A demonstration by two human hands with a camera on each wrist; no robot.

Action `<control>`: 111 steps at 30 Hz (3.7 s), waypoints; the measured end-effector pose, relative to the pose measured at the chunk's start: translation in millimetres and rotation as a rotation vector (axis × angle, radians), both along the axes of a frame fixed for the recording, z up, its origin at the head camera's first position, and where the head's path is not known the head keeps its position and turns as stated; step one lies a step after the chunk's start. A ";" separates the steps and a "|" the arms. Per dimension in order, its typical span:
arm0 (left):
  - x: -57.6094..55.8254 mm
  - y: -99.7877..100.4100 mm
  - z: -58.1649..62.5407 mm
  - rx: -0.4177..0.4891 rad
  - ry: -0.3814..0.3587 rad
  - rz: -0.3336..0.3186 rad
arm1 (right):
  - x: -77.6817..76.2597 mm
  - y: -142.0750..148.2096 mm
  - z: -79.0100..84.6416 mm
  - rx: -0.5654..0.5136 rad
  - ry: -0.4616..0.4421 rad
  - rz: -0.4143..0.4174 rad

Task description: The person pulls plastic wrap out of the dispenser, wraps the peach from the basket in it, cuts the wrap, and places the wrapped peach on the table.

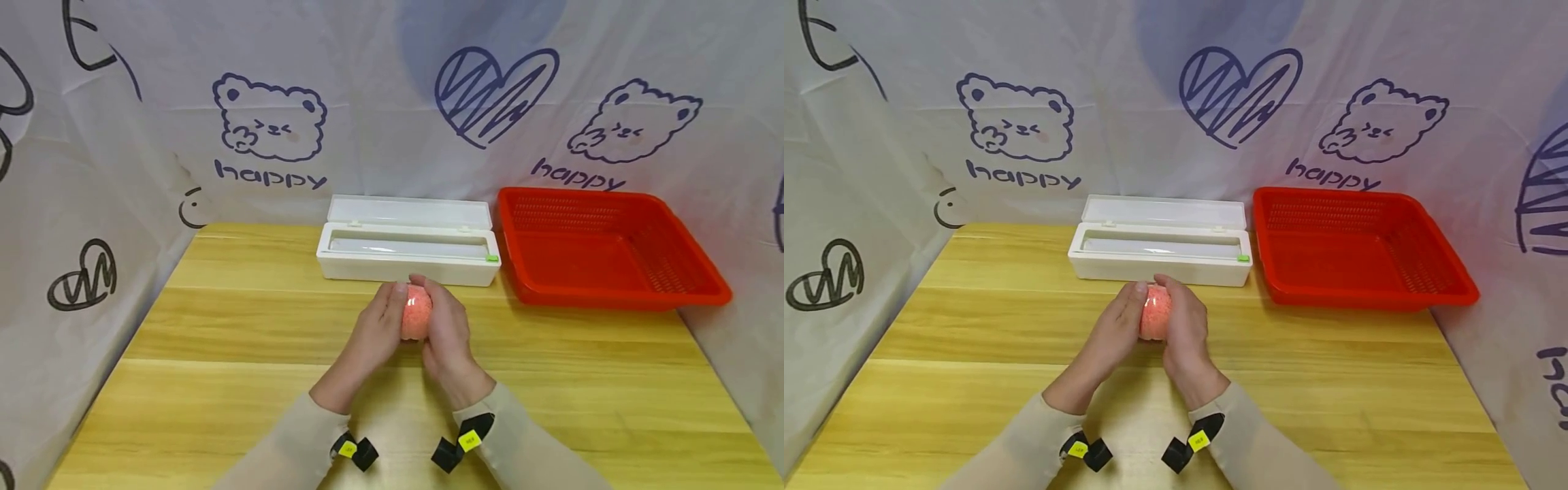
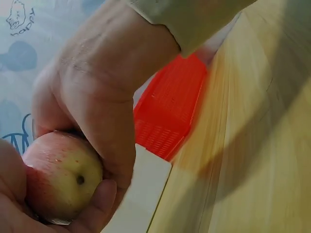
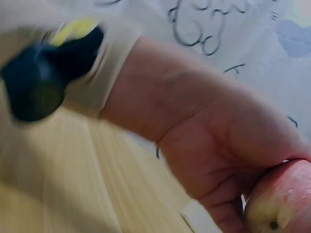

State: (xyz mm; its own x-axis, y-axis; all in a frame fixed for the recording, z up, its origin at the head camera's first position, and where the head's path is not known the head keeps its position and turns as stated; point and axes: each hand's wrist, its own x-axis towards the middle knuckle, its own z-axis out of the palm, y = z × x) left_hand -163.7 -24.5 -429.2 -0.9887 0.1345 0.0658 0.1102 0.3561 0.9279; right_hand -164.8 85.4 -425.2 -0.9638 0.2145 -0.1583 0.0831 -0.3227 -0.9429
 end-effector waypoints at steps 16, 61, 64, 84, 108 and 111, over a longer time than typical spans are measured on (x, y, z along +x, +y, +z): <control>5.7 10.5 4.1 0.068 0.058 0.100 | -1.3 -6.7 -2.6 0.058 0.134 -0.161; -9.2 -6.1 7.1 0.585 -0.475 -0.058 | -2.6 6.0 -5.9 -0.038 0.298 0.105; -10.4 -4.3 8.9 0.570 -0.473 -0.073 | -0.9 3.3 -5.2 0.103 0.303 0.054; -22.3 -29.0 -4.0 0.096 -0.181 -0.273 | -16.6 47.5 -14.1 0.250 0.096 0.336; -40.5 -21.0 -50.4 -0.306 0.006 -0.260 | -37.0 68.8 -52.3 0.426 -0.133 0.399; -40.3 -21.2 -51.4 -0.275 0.020 -0.256 | -37.3 66.9 -52.7 0.408 -0.123 0.396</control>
State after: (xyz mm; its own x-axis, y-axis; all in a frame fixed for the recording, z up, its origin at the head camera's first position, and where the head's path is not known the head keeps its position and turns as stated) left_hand -204.0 -45.6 -480.6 -0.9198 0.3922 0.0119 0.2451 0.5506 0.7980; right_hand -202.2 152.4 -477.8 -0.9629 -0.0914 -0.2541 0.2398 0.1432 -0.9602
